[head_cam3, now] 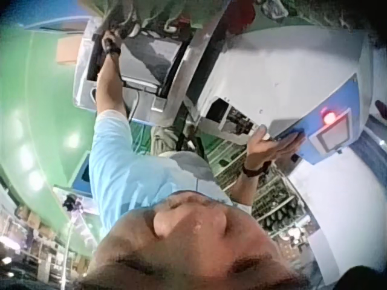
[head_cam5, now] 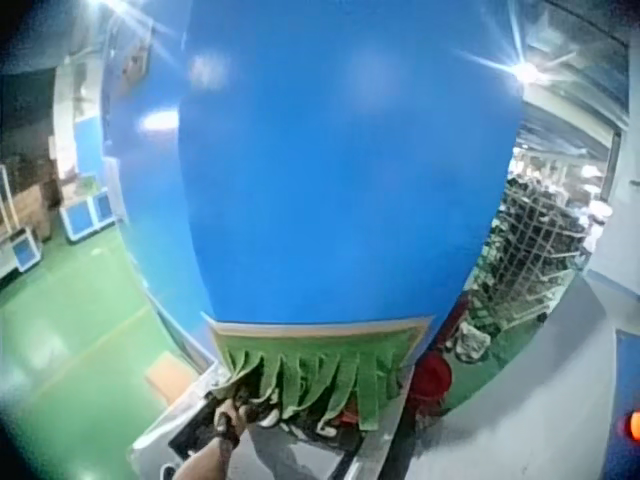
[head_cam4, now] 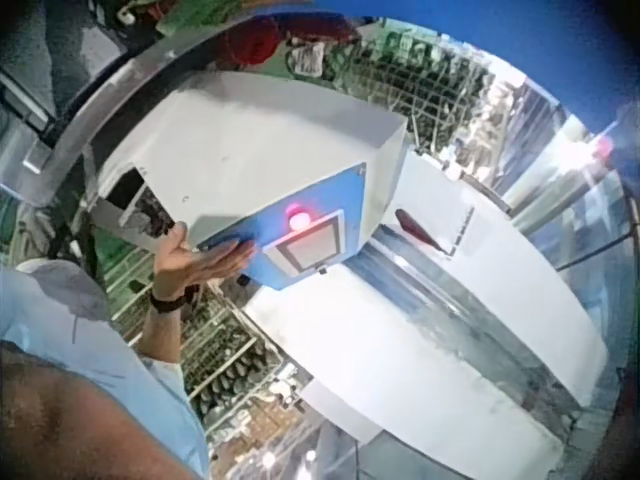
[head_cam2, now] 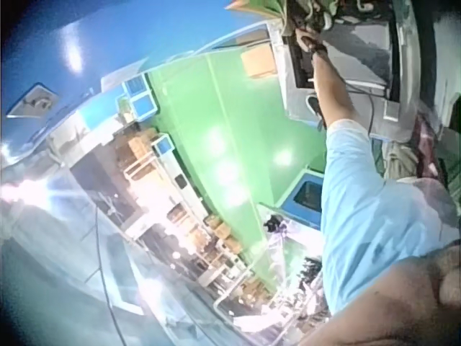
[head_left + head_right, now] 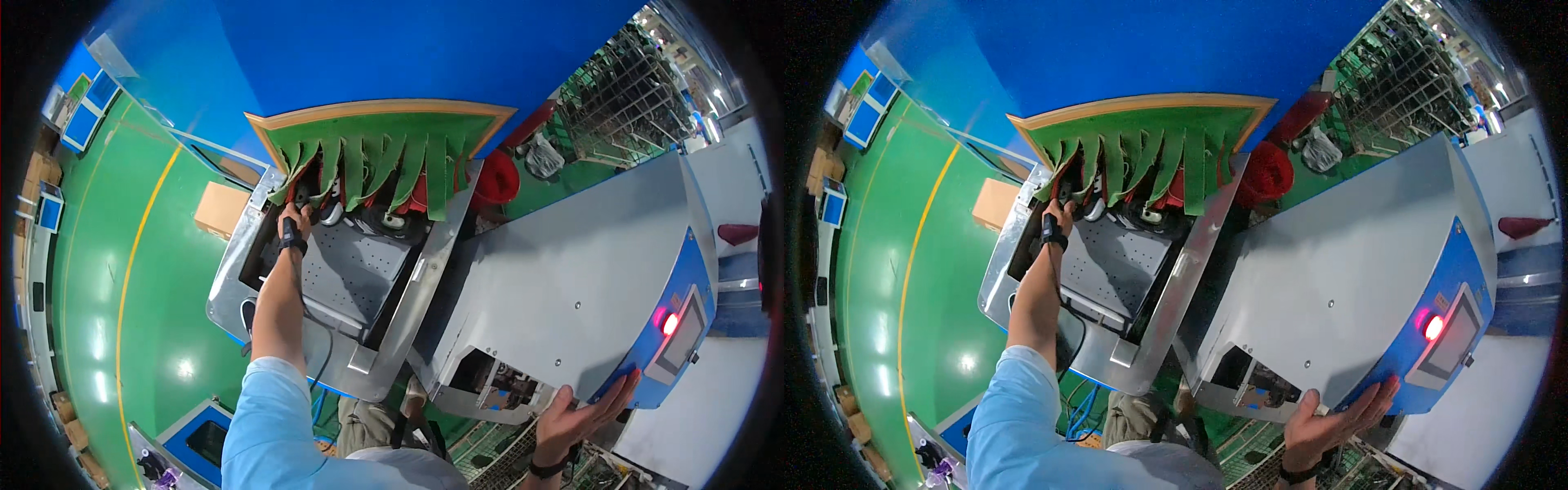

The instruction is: Manually loading shoe lasts and sneaker uppers into a lasting or shaping machine for production.

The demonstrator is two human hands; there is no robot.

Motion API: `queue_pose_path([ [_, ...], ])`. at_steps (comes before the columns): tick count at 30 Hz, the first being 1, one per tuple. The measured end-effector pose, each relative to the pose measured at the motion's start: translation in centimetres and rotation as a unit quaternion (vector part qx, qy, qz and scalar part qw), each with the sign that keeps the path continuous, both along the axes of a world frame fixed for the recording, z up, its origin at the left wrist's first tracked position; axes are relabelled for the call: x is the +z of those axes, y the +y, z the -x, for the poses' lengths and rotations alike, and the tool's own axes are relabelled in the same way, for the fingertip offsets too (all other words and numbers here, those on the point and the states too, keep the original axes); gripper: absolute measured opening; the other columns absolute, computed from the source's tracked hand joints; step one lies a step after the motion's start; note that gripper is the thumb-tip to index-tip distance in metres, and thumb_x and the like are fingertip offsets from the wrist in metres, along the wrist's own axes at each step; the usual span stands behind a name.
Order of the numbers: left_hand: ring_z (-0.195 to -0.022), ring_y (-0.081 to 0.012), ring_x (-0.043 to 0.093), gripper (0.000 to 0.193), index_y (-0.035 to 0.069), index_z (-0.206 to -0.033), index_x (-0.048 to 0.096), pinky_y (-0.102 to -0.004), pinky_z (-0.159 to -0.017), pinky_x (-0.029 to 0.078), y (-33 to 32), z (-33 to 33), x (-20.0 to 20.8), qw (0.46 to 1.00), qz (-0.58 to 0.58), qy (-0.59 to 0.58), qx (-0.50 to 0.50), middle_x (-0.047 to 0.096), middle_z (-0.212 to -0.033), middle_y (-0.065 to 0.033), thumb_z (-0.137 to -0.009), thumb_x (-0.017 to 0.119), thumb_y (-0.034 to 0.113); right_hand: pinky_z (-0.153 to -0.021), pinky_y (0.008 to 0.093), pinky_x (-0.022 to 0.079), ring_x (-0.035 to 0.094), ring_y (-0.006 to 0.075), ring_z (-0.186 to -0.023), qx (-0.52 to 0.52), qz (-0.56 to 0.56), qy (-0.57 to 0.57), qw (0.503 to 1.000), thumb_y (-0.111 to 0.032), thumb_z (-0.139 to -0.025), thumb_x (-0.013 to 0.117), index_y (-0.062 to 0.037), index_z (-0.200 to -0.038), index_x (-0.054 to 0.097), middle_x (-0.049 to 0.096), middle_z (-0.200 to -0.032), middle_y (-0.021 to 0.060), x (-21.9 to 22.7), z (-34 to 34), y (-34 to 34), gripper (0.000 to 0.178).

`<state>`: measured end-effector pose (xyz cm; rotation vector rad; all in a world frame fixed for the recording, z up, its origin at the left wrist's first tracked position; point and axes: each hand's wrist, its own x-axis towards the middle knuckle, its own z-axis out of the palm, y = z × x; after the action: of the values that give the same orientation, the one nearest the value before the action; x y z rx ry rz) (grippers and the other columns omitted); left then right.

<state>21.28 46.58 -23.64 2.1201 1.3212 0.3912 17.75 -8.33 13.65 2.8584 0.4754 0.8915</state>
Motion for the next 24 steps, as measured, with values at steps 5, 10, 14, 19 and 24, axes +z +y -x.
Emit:
queue_pose_path([
  [5,-0.09,-0.0432,0.07,0.056,-0.009,-0.098,0.068,-0.0486,-0.082,0.054,0.7,6.1,1.8,0.993,-0.065,0.094,-0.031,0.069,-0.092,-0.0307,-0.084,0.069,0.045,-0.118,0.0608,0.017,0.024,0.0453,-0.147,0.038,-0.022,0.002,0.999,-0.038,-0.089,0.067,-0.0009,-0.155,0.019,0.025,-0.158,0.0265,0.4,-0.4,1.0,0.09],
  [10,-0.056,-0.0221,0.068,0.044,-0.007,-0.087,0.071,-0.0313,-0.05,0.052,-11.5,16.5,22.0,0.934,0.33,-0.137,0.001,0.07,-0.071,-0.0141,-0.088,0.071,0.038,-0.119,0.062,0.012,0.02,0.0455,-0.149,0.056,-0.098,0.042,0.993,-0.028,-0.08,0.08,0.0008,-0.154,0.02,0.025,-0.158,0.0261,1.7,1.1,1.3,0.1],
  [14,-0.056,-0.0186,0.068,0.036,-0.003,-0.086,0.071,-0.0276,-0.048,0.05,-20.8,22.6,32.6,0.867,0.473,-0.139,-0.07,0.07,-0.072,-0.0123,-0.092,0.068,0.032,-0.117,0.0657,0.017,0.027,0.0483,-0.146,0.266,-0.151,0.126,0.944,-0.017,-0.074,0.08,-0.0044,-0.155,0.024,0.036,-0.153,0.0261,-2.4,6.3,1.2,0.099],
  [19,-0.089,-0.0232,0.071,0.049,-0.007,-0.112,0.065,-0.0356,-0.076,0.057,-30.5,25.8,35.8,0.692,0.669,-0.158,-0.221,0.072,-0.1,-0.014,-0.094,0.068,0.038,-0.105,0.0484,0.04,0.055,0.0276,-0.125,0.54,-0.129,0.099,0.826,-0.025,-0.091,0.07,-0.0191,-0.141,0.048,0.061,-0.131,0.0115,0.0,9.3,-1.7,0.055],
  [24,-0.129,-0.0223,0.051,0.091,0.0,-0.147,0.04,-0.0384,-0.11,0.039,-40.2,24.4,31.9,0.761,0.457,-0.225,-0.401,0.058,-0.133,-0.0128,-0.075,0.088,0.029,-0.098,0.0363,0.048,0.061,0.0299,-0.112,0.341,-0.541,0.424,0.641,-0.016,-0.078,0.081,-0.0026,-0.146,0.041,0.06,-0.128,0.0152,1.2,9.2,-9.1,0.08],
])
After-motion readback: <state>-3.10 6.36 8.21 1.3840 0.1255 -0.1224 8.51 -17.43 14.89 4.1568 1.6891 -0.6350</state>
